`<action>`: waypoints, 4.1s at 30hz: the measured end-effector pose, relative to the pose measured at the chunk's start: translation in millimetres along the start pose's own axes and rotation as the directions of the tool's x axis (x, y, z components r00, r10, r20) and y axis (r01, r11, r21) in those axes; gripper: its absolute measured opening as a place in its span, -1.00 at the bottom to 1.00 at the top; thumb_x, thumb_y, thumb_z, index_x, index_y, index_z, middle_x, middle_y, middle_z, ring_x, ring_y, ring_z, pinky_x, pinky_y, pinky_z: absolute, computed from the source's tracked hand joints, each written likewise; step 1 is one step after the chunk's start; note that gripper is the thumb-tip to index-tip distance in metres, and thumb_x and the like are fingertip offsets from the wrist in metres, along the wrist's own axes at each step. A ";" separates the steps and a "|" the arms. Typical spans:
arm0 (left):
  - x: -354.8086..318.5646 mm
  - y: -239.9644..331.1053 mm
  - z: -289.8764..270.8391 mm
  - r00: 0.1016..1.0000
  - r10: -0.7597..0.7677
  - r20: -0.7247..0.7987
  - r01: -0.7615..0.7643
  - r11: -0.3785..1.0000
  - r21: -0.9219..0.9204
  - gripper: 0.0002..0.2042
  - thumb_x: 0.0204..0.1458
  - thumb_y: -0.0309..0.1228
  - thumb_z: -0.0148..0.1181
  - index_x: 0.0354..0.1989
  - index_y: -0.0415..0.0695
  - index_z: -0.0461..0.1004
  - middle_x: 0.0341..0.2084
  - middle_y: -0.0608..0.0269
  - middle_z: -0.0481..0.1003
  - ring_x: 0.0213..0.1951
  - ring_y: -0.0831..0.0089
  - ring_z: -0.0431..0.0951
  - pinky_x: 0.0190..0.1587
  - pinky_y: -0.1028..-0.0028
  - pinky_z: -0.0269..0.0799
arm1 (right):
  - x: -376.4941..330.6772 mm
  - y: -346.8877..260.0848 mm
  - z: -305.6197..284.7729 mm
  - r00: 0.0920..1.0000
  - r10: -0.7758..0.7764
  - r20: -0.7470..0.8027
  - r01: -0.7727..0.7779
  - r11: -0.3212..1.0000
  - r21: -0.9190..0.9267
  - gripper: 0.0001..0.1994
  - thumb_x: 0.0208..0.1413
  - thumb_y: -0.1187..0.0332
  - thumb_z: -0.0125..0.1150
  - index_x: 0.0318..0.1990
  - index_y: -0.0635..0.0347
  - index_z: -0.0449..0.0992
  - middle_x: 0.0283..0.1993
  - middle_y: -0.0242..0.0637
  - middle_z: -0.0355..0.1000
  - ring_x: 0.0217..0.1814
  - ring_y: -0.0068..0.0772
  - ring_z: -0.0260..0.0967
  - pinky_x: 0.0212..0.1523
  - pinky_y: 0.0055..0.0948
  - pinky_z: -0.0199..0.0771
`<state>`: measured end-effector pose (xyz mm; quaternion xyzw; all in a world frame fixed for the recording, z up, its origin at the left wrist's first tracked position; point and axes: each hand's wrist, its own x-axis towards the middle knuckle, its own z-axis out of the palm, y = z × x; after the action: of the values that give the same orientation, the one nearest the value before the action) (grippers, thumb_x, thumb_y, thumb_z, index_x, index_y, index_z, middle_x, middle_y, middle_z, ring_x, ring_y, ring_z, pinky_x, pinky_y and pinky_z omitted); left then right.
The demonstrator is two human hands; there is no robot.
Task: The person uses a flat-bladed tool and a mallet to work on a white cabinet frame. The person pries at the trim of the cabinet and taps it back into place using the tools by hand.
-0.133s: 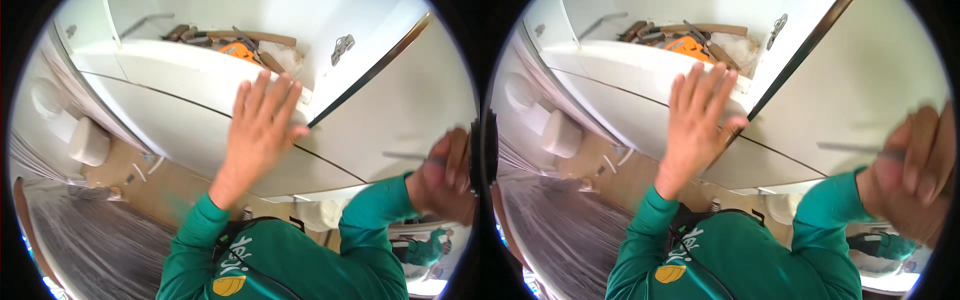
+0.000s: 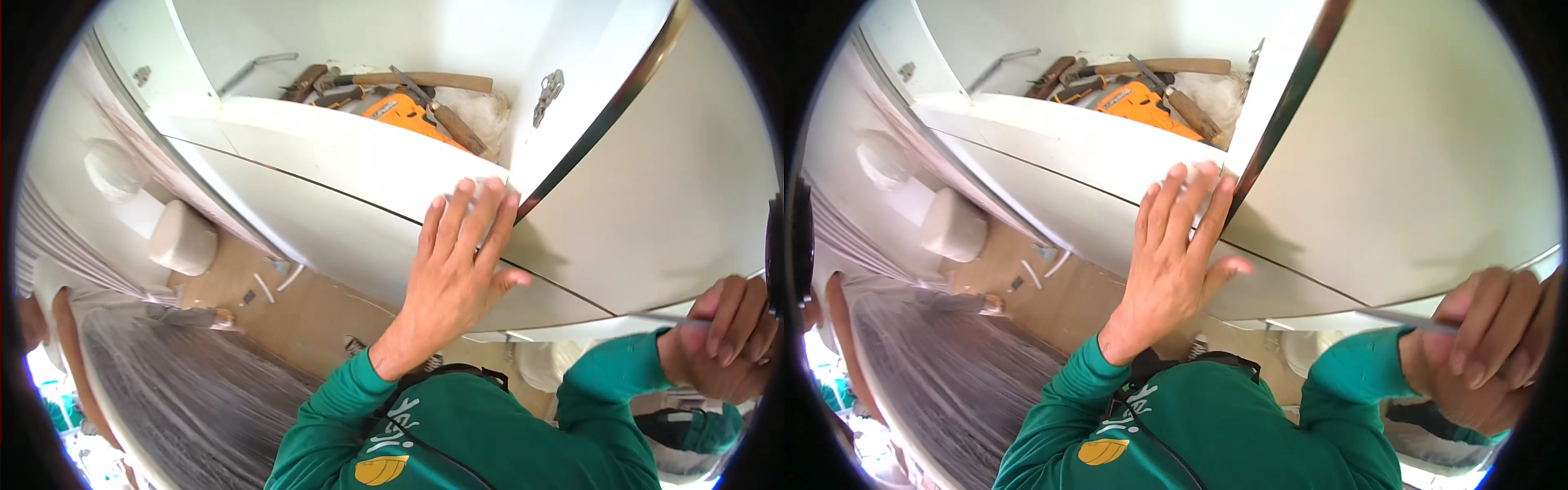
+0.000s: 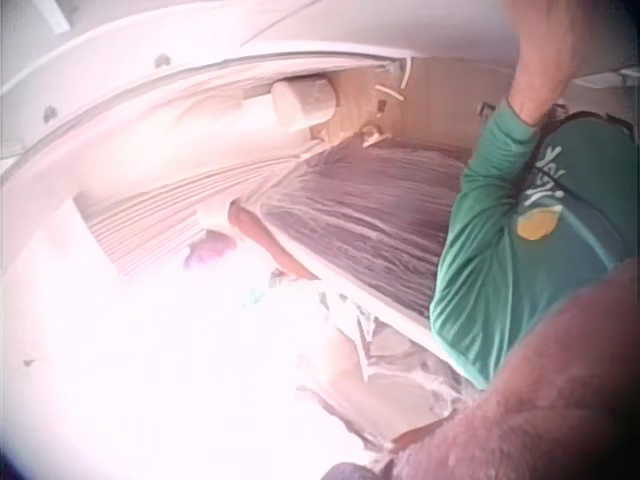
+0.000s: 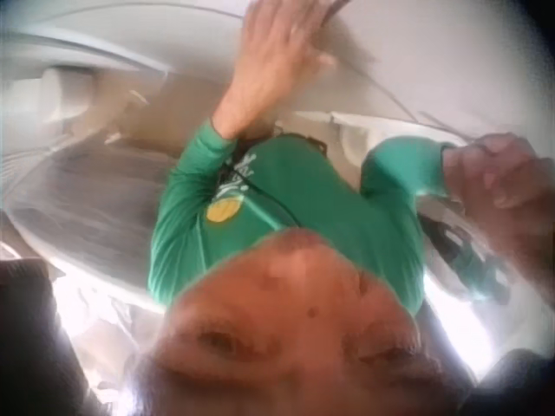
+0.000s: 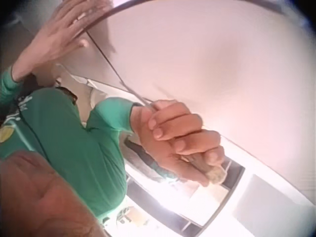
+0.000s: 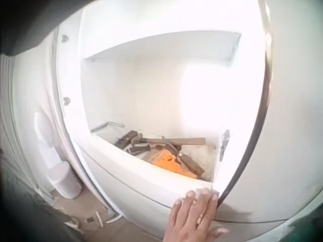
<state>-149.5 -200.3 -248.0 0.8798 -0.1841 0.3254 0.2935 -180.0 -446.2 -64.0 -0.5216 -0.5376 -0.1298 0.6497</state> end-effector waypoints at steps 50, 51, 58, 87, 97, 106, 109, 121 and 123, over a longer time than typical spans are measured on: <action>48.5 -153.8 -41.5 0.790 0.083 -0.608 -0.320 0.901 -0.293 -0.24 0.37 0.27 -0.26 0.32 -0.23 0.36 0.04 -0.09 0.51 0.22 0.03 0.42 0.48 -0.04 -0.08 | 111.3 217.6 148.6 0.687 0.636 0.351 -0.156 0.601 -0.784 -0.60 0.49 0.02 0.00 -0.17 0.24 0.42 -0.54 -0.54 0.31 -0.65 -0.77 0.22 -0.65 -0.69 0.21; 62.2 -156.6 -29.9 0.692 0.055 -0.719 -0.424 0.838 -0.344 -0.27 0.39 0.23 -0.25 0.29 -0.24 0.37 -0.05 -0.04 0.52 0.09 0.11 0.46 0.35 0.03 0.07 | 111.5 218.1 152.1 0.693 0.636 0.340 -0.159 0.595 -0.788 -0.60 0.49 0.03 0.00 -0.15 0.25 0.42 -0.54 -0.53 0.31 -0.64 -0.77 0.21 -0.65 -0.69 0.20; 88.2 -155.8 -15.8 0.410 0.002 -0.912 -0.734 0.594 -0.329 -0.45 0.46 0.00 -0.14 0.23 -0.29 0.40 -0.49 0.23 0.48 -0.45 0.54 0.45 -0.37 0.49 0.38 | 107.6 231.5 137.3 0.734 0.543 0.408 -0.084 0.668 -0.739 -0.64 0.50 0.09 0.00 -0.10 0.26 0.43 -0.49 -0.51 0.33 -0.56 -0.75 0.20 -0.58 -0.65 0.20; 107.1 -154.5 -0.2 0.174 0.082 -0.981 -0.336 0.942 0.020 -0.14 0.09 0.46 0.08 0.13 -0.21 0.37 -0.41 0.22 0.48 -0.38 0.32 0.52 -0.31 0.37 0.46 | 111.0 239.2 128.9 0.715 0.558 0.421 0.013 0.592 -0.806 -0.67 0.37 0.14 0.16 -0.13 0.30 0.41 -0.30 -0.24 0.45 -0.29 -0.44 0.35 -0.31 -0.45 0.41; 101.3 -155.6 2.6 0.294 0.026 -0.956 -0.366 0.926 -0.088 -0.20 0.16 0.39 0.08 0.11 -0.23 0.38 -0.36 0.16 0.48 -0.31 0.29 0.50 -0.23 0.28 0.44 | 112.6 238.5 128.5 0.714 0.571 0.405 -0.015 0.592 -0.806 -0.64 0.38 0.13 0.16 -0.12 0.35 0.42 -0.28 -0.16 0.48 -0.28 -0.40 0.39 -0.29 -0.42 0.44; 100.9 -155.7 13.5 0.380 -0.116 -0.918 -0.449 0.844 -0.292 -0.18 0.16 0.40 0.06 0.12 -0.26 0.36 -0.36 0.16 0.47 -0.30 0.30 0.50 -0.16 0.27 0.43 | 111.4 238.9 129.3 0.695 0.614 0.374 -0.056 0.565 -0.823 -0.62 0.38 0.13 0.17 -0.12 0.39 0.42 -0.31 -0.11 0.50 -0.30 -0.35 0.42 -0.31 -0.41 0.46; 100.5 -160.2 13.5 0.343 -0.018 -0.939 -0.400 0.902 -0.163 -0.17 0.16 0.41 0.05 0.12 -0.27 0.35 -0.34 0.14 0.47 -0.29 0.29 0.51 -0.12 0.26 0.42 | 110.5 240.3 123.4 0.696 0.601 0.394 0.022 0.530 -0.848 -0.64 0.36 0.15 0.18 -0.14 0.37 0.42 -0.33 -0.09 0.50 -0.32 -0.34 0.43 -0.32 -0.39 0.45; 99.6 -160.4 16.8 0.350 -0.003 -0.937 -0.420 0.894 -0.159 -0.08 0.09 0.49 0.02 0.19 -0.23 0.32 -0.15 0.04 0.44 -0.07 0.22 0.49 0.06 0.21 0.37 | 111.2 233.9 130.3 0.676 0.649 0.348 -0.104 0.552 -0.827 -0.66 0.36 0.12 0.21 -0.11 0.29 0.45 -0.32 -0.21 0.49 -0.32 -0.43 0.38 -0.30 -0.42 0.40; 102.1 -157.7 9.8 0.328 -0.029 -0.944 -0.574 0.788 -0.224 -0.01 0.09 0.51 -0.01 0.33 -0.25 0.21 -0.03 -0.03 0.39 0.02 0.16 0.49 0.18 0.19 0.36 | 108.2 225.9 139.9 0.722 0.554 0.414 -0.005 0.603 -0.798 -0.64 0.37 0.10 0.21 -0.06 0.29 0.46 -0.28 -0.25 0.50 -0.32 -0.45 0.38 -0.28 -0.44 0.42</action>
<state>9.8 -100.2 -247.1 0.3829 -0.2241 0.7372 0.5095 -52.0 -194.0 -112.4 -0.8353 -0.5216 -0.0468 0.1676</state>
